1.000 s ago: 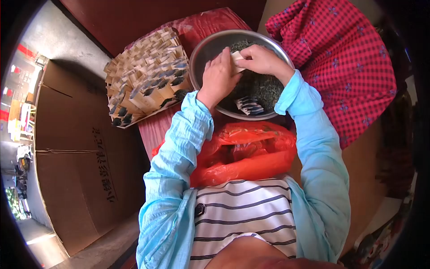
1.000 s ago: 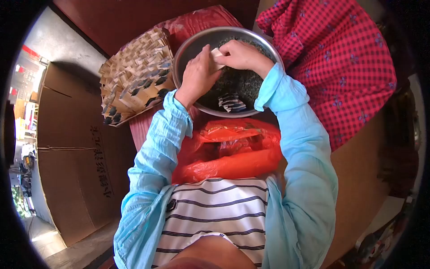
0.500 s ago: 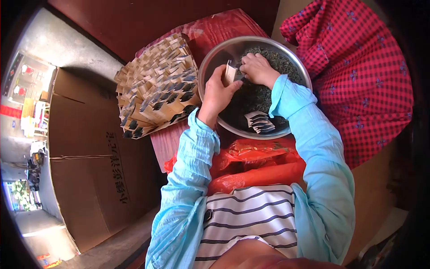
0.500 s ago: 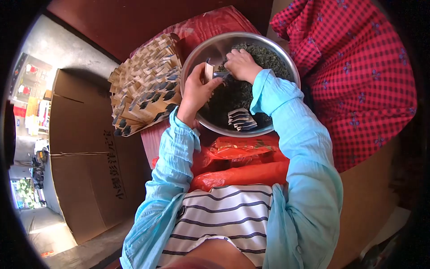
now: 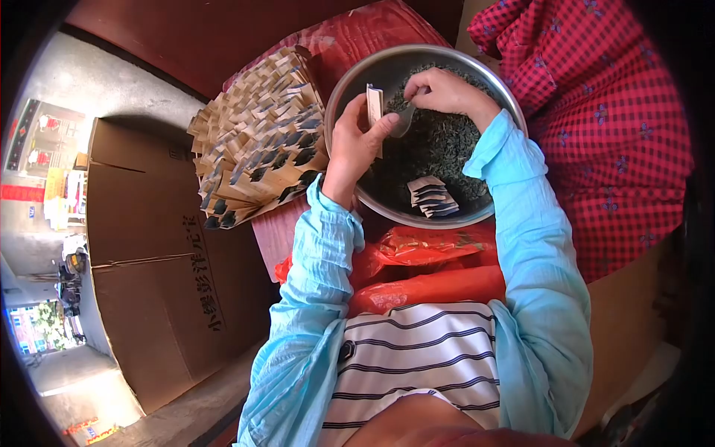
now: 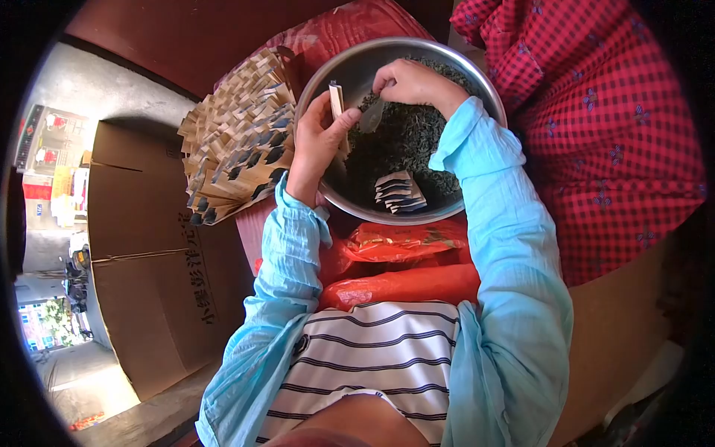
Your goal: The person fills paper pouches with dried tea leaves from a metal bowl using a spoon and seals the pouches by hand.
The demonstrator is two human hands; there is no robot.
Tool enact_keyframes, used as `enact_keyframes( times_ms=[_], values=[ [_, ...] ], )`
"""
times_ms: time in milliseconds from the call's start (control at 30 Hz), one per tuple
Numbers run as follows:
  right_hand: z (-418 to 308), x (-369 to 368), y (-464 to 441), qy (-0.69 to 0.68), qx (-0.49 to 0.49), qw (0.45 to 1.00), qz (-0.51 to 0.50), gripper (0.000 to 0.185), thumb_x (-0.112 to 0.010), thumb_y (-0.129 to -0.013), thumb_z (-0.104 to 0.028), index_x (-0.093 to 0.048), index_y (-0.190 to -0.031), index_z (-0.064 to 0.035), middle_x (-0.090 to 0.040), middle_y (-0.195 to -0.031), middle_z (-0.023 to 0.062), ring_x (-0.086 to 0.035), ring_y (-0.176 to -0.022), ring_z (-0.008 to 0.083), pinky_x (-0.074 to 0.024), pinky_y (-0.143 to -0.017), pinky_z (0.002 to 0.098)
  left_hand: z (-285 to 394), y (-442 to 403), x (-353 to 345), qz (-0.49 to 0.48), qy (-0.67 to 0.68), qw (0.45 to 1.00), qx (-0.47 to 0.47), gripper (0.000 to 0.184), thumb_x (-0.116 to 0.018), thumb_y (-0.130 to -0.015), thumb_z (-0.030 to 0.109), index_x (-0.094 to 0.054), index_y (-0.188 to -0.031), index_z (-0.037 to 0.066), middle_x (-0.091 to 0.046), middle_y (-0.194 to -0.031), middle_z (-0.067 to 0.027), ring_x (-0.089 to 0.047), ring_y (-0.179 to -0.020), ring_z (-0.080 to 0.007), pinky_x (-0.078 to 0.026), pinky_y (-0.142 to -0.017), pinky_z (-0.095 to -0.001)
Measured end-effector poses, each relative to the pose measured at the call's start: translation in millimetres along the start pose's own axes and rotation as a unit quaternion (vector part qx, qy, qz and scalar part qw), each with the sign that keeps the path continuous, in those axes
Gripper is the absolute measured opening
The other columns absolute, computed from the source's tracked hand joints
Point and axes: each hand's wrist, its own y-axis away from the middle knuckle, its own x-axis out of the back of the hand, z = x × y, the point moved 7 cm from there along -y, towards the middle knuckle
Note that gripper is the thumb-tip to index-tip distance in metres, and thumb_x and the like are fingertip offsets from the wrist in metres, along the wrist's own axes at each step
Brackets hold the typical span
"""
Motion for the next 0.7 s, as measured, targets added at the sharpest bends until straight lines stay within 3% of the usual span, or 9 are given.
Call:
enact_keyframes(
  times_ms=[167, 233, 333, 367, 400, 467, 567, 700],
  values=[
    [-16, -5, 3, 0.128, -0.049, 0.988, 0.070, 0.020, -0.066, -0.078, -0.016, -0.069, -0.095, -0.0067, -0.070, -0.084, 0.0128, -0.068, -0.081, 0.0281, -0.0518, -0.074, 0.0410, -2, 0, 4, 0.010, 0.004, 1.000, 0.016, 0.056, -0.078, -0.085, 0.019, -0.051, -0.129, -0.005, -0.065, -0.102, -0.0084, -0.060, -0.093, -0.0135, -0.049, -0.082, -0.0264],
    [-26, -16, 0, 0.174, -0.007, 0.982, 0.079, 0.015, -0.063, -0.079, -0.015, -0.069, -0.090, -0.0077, -0.071, -0.091, 0.0124, -0.067, -0.091, 0.0338, -0.0528, -0.080, 0.0443, -8, -2, 8, 0.032, -0.039, 0.999, -0.013, 0.056, -0.075, -0.084, 0.011, -0.049, -0.131, -0.005, -0.064, -0.110, -0.0110, -0.060, -0.102, -0.0161, -0.048, -0.090, -0.0285],
    [-32, -56, 0, -0.033, 0.016, 0.996, -0.077, 0.026, -0.072, -0.075, -0.019, -0.071, -0.097, -0.0054, -0.071, -0.088, 0.0148, -0.069, -0.084, 0.0288, -0.0516, -0.074, 0.0403, -12, -4, 9, 0.021, -0.028, 0.999, -0.011, 0.058, -0.072, -0.082, 0.003, -0.048, -0.134, -0.004, -0.063, -0.117, -0.0132, -0.059, -0.108, -0.0185, -0.046, -0.095, -0.0302],
    [-21, -77, -4, -0.060, 0.036, 0.987, -0.143, 0.028, -0.074, -0.076, -0.022, -0.072, -0.097, -0.0034, -0.072, -0.086, 0.0117, -0.069, -0.080, 0.0232, -0.0517, -0.073, 0.0374, -10, -3, 10, 0.022, -0.031, 0.999, -0.012, 0.058, -0.072, -0.082, 0.003, -0.048, -0.134, -0.004, -0.063, -0.117, -0.0132, -0.059, -0.108, -0.0185, -0.046, -0.095, -0.0302],
    [-22, -83, -5, -0.061, 0.039, 0.987, -0.143, 0.028, -0.074, -0.076, -0.022, -0.072, -0.097, -0.0034, -0.072, -0.086, 0.0117, -0.069, -0.080, 0.0232, -0.0517, -0.073, 0.0374, -7, -1, 8, 0.022, -0.021, 1.000, -0.002, 0.059, -0.072, -0.081, 0.002, -0.047, -0.134, -0.004, -0.062, -0.119, -0.0129, -0.059, -0.108, -0.0190, -0.046, -0.095, -0.0305],
    [-21, -100, -2, -0.216, -0.009, 0.956, -0.197, 0.025, -0.074, -0.077, -0.021, -0.072, -0.094, -0.0023, -0.070, -0.079, 0.0071, -0.065, -0.073, 0.0169, -0.0505, -0.067, 0.0332, -8, -1, 7, 0.024, -0.011, 1.000, 0.007, 0.059, -0.071, -0.080, 0.001, -0.047, -0.135, -0.004, -0.062, -0.120, -0.0126, -0.059, -0.109, -0.0195, -0.047, -0.095, -0.0309],
    [-28, -95, 4, -0.281, -0.089, 0.930, -0.220, 0.019, -0.072, -0.078, -0.017, -0.072, -0.089, -0.0014, -0.065, -0.075, 0.0031, -0.059, -0.067, 0.0116, -0.0468, -0.061, 0.0271, -12, -5, 12, 0.042, -0.026, 0.998, -0.030, 0.060, -0.071, -0.079, 0.000, -0.048, -0.134, -0.003, -0.062, -0.120, -0.0127, -0.059, -0.110, -0.0202, -0.046, -0.096, -0.0318],
    [-24, -69, 0, -0.311, -0.089, 0.929, -0.179, 0.017, -0.070, -0.079, -0.013, -0.070, -0.091, -0.0022, -0.062, -0.074, 0.0014, -0.056, -0.063, 0.0097, -0.0432, -0.058, 0.0236, -6, -6, 13, 0.044, -0.043, 0.997, -0.044, 0.059, -0.073, -0.078, 0.001, -0.049, -0.132, -0.002, -0.063, -0.119, -0.0130, -0.059, -0.111, -0.0211, -0.046, -0.096, -0.0330]
  ],
)
